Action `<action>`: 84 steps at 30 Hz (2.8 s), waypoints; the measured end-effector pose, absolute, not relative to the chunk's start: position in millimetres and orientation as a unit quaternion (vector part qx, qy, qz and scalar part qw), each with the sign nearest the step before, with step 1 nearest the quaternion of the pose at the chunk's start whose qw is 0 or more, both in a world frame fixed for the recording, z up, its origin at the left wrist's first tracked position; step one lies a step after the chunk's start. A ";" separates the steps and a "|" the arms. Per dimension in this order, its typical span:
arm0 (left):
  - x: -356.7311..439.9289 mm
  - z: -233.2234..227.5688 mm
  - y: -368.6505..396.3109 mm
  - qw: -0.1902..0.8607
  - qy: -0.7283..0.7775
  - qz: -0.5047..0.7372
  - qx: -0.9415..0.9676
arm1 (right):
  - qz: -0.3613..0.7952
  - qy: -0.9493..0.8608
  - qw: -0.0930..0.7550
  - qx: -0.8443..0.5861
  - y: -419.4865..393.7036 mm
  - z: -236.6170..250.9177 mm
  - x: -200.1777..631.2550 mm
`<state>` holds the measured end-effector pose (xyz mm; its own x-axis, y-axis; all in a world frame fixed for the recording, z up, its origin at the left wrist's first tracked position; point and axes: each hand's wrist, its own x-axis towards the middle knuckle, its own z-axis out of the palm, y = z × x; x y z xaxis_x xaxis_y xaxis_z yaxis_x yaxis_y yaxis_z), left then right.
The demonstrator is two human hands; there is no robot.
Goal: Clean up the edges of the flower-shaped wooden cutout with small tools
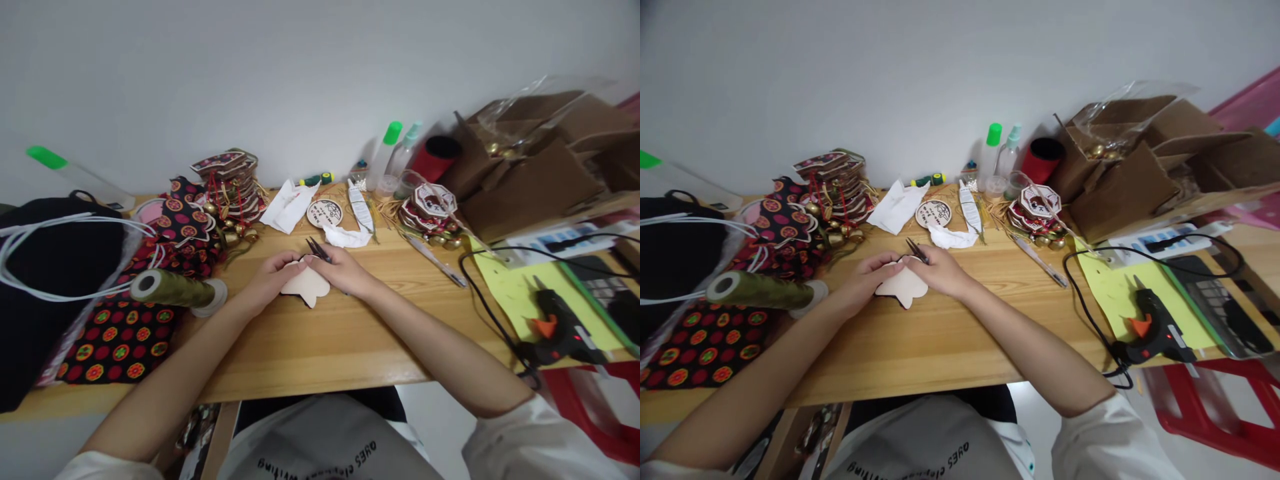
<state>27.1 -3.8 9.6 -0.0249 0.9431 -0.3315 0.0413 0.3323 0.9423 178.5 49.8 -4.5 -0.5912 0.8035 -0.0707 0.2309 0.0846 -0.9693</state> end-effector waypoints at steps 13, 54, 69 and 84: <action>29.6 10.8 -4.6 0.561 0.588 0.382 0.440 | 0.567 -0.691 0.256 -0.368 49.6 -5.1 178.6; 27.3 4.4 -3.1 0.603 0.564 0.436 0.359 | 0.636 -0.628 0.215 -0.394 51.7 1.4 179.7; 25.5 2.5 -2.7 0.609 0.568 0.435 0.342 | 0.641 -0.619 0.204 -0.405 50.3 5.8 179.1; 25.0 2.8 -2.6 0.590 0.574 0.422 0.381 | 0.601 -0.666 0.220 -0.384 50.6 -0.2 179.9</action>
